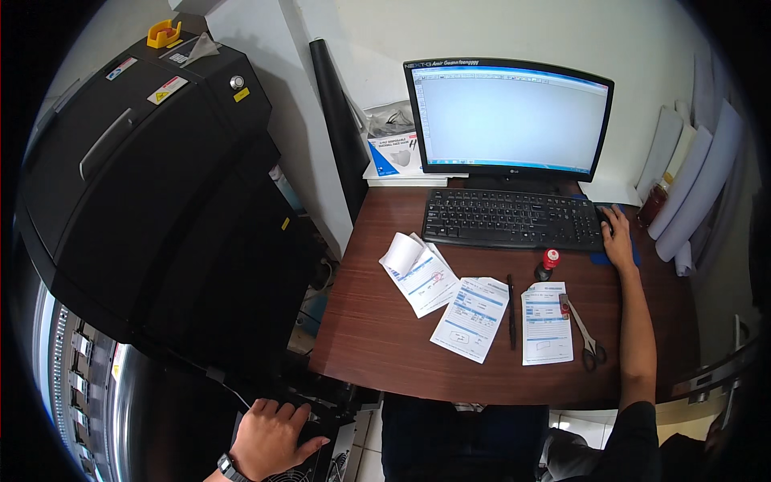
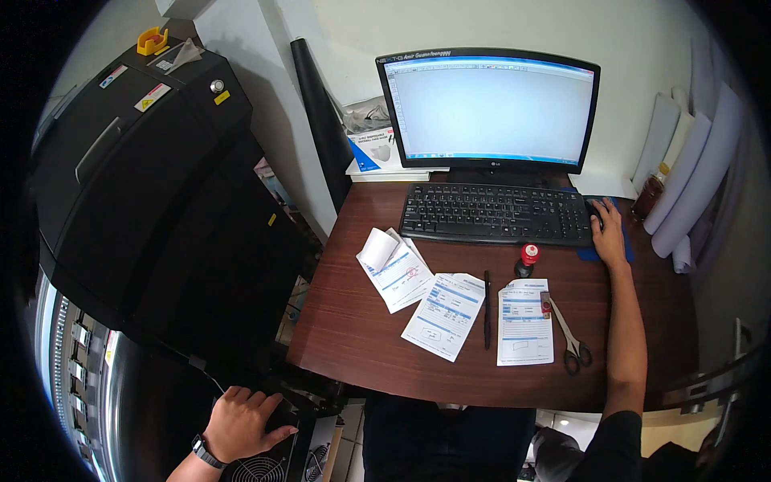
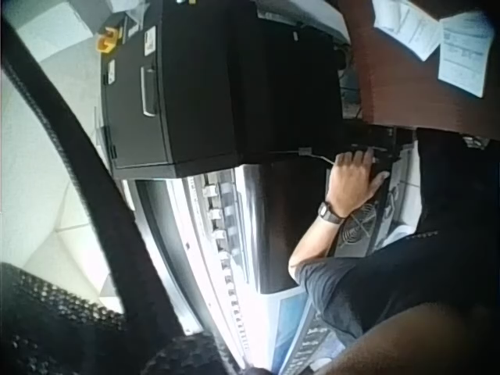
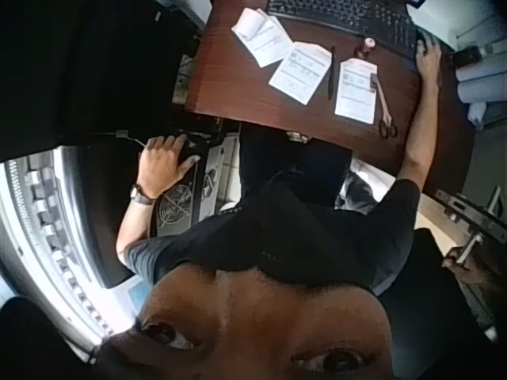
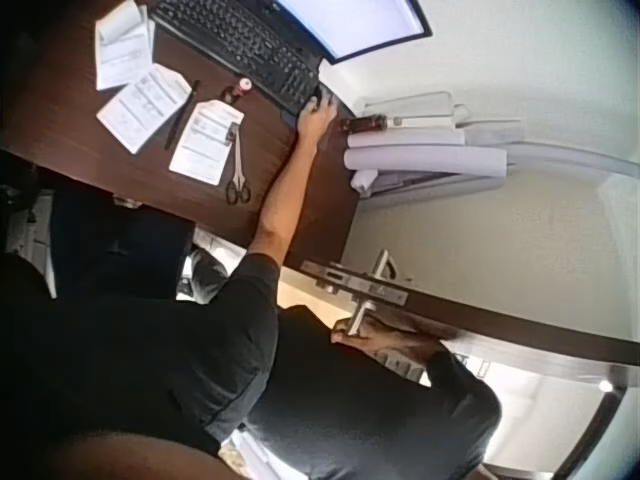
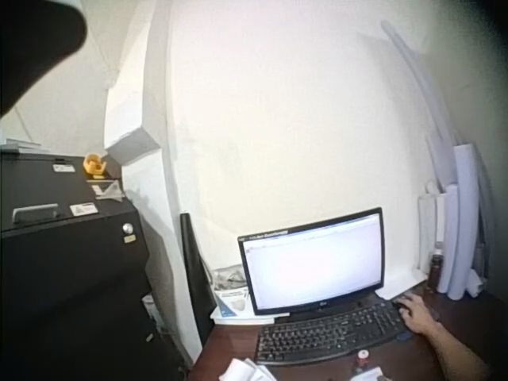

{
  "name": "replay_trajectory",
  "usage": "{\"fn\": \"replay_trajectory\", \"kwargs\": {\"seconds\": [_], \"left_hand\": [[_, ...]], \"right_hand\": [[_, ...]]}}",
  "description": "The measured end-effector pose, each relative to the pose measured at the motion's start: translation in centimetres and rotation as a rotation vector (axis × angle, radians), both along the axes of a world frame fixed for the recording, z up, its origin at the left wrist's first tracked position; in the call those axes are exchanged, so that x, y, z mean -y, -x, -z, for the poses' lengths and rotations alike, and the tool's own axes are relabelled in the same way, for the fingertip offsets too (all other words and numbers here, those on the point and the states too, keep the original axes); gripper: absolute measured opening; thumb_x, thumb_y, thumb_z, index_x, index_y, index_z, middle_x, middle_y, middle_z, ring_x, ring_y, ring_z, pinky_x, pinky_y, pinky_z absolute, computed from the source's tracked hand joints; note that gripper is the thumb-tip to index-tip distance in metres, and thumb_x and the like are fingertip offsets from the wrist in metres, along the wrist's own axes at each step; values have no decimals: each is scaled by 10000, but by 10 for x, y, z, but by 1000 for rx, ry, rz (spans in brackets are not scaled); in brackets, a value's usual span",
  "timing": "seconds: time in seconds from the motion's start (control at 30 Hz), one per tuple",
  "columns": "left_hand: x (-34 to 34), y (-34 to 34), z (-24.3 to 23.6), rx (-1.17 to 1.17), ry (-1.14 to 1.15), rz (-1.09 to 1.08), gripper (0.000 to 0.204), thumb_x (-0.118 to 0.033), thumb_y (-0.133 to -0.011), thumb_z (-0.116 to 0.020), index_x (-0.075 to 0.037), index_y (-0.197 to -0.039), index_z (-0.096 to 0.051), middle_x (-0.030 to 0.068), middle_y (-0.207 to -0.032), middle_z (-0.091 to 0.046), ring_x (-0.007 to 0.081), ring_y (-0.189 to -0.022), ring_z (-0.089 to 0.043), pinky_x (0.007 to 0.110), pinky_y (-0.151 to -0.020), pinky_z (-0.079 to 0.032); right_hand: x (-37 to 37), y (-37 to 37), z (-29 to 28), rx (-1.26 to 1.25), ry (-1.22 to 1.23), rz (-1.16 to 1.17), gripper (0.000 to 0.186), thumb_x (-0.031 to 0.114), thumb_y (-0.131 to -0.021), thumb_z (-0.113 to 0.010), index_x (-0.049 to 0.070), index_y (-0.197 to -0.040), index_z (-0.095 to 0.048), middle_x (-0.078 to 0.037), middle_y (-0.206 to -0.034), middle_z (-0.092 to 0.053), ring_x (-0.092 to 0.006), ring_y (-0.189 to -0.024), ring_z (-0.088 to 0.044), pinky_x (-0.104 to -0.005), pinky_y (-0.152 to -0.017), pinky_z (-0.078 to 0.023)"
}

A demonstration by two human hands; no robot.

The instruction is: Configure and start a print job using computer software and a large-format printer.

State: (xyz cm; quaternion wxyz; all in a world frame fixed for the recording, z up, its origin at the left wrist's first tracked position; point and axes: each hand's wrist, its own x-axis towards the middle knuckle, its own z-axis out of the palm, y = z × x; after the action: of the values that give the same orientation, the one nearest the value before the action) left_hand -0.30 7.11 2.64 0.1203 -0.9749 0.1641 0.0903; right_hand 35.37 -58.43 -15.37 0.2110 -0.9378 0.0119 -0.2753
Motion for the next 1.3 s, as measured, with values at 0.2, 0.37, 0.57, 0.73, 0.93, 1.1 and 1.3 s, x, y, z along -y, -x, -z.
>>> {"fn": "replay_trajectory", "kwargs": {"seconds": [0.2,0.37,0.57,0.73,0.93,1.1,1.3], "left_hand": [[2,0,-2,-2,7,-5,637,-641,-868,-668,-64,-1123,-754,83,-818,-705,259,-755,-664,368,-775,-501],[2,0,-2,-20,3,-21,643,-646,-871,-662,-59,-1119,-752,86,-816,-703,263,-755,-662,368,-780,-499],[2,-1,-2,-22,1,-24,650,-653,-868,-659,-57,-1112,-748,87,-810,-700,262,-758,-658,371,-774,-497],[3,-1,-2,-23,-3,-36,655,-659,-868,-657,-63,-1125,-745,88,-819,-702,264,-768,-659,371,-776,-495],[3,-1,-2,-60,-9,-67,665,-664,-870,-651,-67,-1146,-745,88,-833,-706,263,-782,-659,369,-785,-492],[3,-2,-2,-54,-17,-51,672,-667,-878,-641,-65,-1157,-747,92,-844,-709,261,-801,-660,368,-793,-489],[3,-1,-2,-65,-13,-69,670,-668,-877,-640,-67,-1152,-752,89,-858,-717,263,-798,-663,367,-801,-493]], "right_hand": [[-2,3,-2,4,-9,1,400,155,-1016,-560,93,-1410,-589,-204,-1546,-447,-389,-1446,-389,-449,-1205,-321],[-3,3,-3,0,0,3,399,157,-1015,-562,100,-1409,-592,-202,-1538,-454,-390,-1442,-394,-450,-1200,-326],[-2,3,-2,8,-3,-5,397,176,-1016,-558,108,-1405,-595,-194,-1527,-466,-390,-1426,-411,-450,-1194,-333],[-3,4,-4,23,5,12,402,165,-1007,-556,106,-1403,-596,-197,-1521,-471,-392,-1423,-415,-449,-1192,-337],[-3,3,-3,20,0,8,403,152,-1007,-555,107,-1405,-594,-199,-1524,-470,-390,-1423,-415,-447,-1192,-338],[-1,2,0,10,5,4,402,158,-1012,-551,108,-1408,-593,-200,-1526,-468,-388,-1424,-413,-447,-1195,-334],[-2,2,-2,-4,3,4,409,165,-1015,-546,104,-1417,-584,-205,-1533,-458,-389,-1434,-401,-449,-1203,-322]]}}
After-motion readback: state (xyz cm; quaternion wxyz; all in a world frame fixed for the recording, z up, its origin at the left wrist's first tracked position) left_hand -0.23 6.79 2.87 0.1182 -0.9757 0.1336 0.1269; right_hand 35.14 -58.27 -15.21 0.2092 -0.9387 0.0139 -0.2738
